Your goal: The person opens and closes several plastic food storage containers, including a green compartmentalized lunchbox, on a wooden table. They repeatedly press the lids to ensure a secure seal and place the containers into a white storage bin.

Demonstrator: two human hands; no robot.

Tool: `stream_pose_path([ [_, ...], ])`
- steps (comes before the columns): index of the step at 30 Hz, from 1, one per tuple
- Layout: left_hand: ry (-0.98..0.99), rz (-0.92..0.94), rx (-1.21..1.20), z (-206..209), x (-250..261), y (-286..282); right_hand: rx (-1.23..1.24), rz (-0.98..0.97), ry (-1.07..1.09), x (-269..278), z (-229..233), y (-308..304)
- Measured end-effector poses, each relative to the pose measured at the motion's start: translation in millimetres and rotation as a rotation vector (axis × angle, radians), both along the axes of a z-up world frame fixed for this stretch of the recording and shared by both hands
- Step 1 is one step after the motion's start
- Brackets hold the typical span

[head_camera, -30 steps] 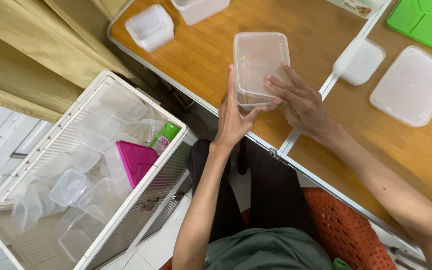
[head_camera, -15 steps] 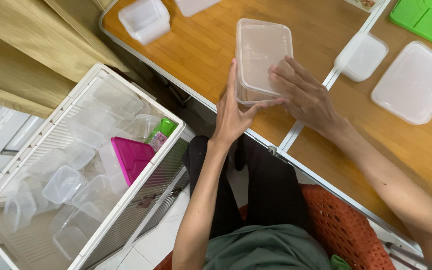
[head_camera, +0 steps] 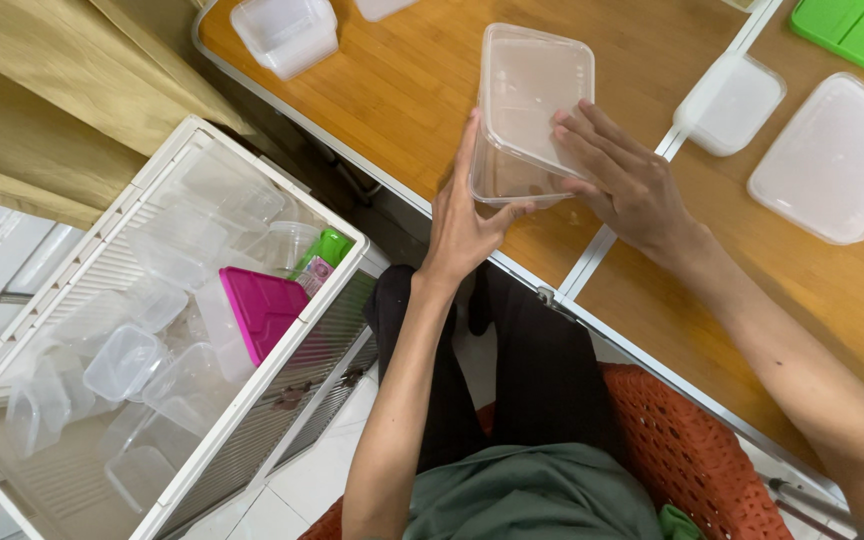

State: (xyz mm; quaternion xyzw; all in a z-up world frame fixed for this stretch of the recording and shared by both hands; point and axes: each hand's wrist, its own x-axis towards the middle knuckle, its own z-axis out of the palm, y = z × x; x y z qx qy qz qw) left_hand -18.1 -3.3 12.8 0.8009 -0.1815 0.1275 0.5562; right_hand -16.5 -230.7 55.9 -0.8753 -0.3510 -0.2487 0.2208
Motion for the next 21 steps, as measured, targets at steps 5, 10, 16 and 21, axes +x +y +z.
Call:
stream_pose_path([
  [5,0.034,-0.027,-0.036,1.7,0.4,1.5,-0.043,-0.022,-0.029,-1.8,5.5,3.5],
  [10,0.007,-0.041,-0.045,2.1,0.6,4.4,-0.08,-0.054,-0.002,0.7,12.9,-1.5],
  [16,0.034,-0.043,-0.029,3.8,0.7,2.9,-0.017,-0.045,0.011,3.7,25.8,-16.7],
  [21,0.068,-0.072,-0.11,4.8,-3.0,3.6,-0.174,0.003,-0.061,2.5,10.4,-4.1],
])
